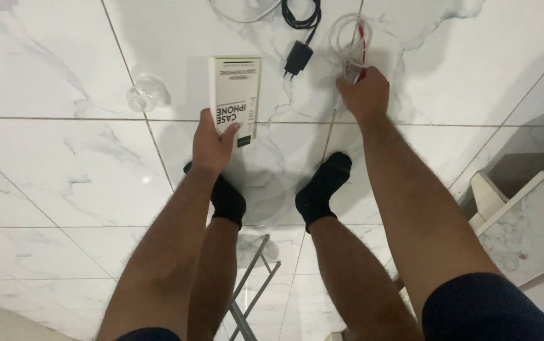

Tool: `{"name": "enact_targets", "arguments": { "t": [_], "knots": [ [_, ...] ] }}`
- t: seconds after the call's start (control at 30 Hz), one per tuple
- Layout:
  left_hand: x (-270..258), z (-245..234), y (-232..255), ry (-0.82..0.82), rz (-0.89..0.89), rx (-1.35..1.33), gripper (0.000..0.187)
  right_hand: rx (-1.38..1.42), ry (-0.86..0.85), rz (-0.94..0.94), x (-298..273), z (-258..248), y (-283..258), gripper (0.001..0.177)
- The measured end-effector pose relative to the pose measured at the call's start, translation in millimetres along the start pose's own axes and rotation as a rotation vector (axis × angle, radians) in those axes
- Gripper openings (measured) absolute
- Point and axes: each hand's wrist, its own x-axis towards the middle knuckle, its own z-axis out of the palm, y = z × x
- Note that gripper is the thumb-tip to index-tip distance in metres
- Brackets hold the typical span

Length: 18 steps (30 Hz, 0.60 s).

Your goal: The person picks up various small items from the floor and places them on a white countertop. They handle bottles, boxes, a wallet, a remote, glasses, a cap, and cables, arranging them in a line along the counter edge.

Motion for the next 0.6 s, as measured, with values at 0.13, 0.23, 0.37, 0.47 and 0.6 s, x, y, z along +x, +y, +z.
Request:
{"name": "enact_targets", "arguments": {
  "t": [0.13,0.23,0.37,0.47,0.6],
  "knots": [
    [18,-7,-7,-0.056,0.117,0.155,0.040,0.318,0.088,-0.148,22,21,-6,0.030],
    [25,-12,3,-0.135,0.054,0.201,0.035,0.558,0.137,-0.477,8,22,-58,0.029],
    [37,-10,5,-0.096,-0.008,0.161,0.034,0.309,0.492,-0.552,49,70,-83,0.043],
    [47,-12,11,-0.080,0.016,0.200,0.033,0.243,0.418,-0.324,56,62,-112,0.049],
    [82,-18,9,-0.027,0.465,0.479,0.044,0.207,0.104,-0.050,52,34,-126,0.046]
  ]
}}
